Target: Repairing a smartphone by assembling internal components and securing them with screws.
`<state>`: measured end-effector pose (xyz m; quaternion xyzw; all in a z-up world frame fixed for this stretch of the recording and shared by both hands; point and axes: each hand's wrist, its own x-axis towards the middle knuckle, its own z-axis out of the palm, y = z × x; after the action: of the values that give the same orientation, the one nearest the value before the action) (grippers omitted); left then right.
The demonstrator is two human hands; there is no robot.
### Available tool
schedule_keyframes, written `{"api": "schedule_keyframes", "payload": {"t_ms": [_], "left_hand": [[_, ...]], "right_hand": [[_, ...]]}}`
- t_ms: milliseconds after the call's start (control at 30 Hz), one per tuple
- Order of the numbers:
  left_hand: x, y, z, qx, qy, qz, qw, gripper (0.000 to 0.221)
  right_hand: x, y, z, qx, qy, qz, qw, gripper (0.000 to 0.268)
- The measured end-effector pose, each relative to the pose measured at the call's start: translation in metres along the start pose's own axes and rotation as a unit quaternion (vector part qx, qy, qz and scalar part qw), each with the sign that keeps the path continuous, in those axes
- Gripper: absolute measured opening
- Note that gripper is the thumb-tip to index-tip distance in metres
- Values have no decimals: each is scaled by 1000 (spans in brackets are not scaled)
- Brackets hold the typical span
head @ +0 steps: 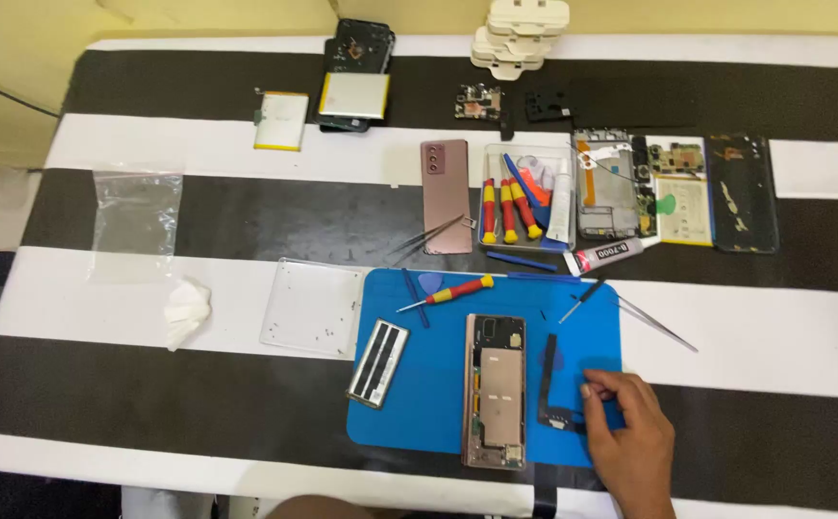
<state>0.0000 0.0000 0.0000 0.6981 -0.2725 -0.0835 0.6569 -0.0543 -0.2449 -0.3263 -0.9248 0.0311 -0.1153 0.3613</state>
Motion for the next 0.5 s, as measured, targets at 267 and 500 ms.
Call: {"api": "schedule_keyframes", "payload": {"t_ms": [267,500], "left_hand": [[-45,-77,2,-40,-64,-32,997,26],[-78,-218,5,190,160,-61,967,25]], "right_hand": [[-3,-3,-3,-1,3,-37,999,16],[-1,-11,-14,-93,-78,-15,992,25]]}}
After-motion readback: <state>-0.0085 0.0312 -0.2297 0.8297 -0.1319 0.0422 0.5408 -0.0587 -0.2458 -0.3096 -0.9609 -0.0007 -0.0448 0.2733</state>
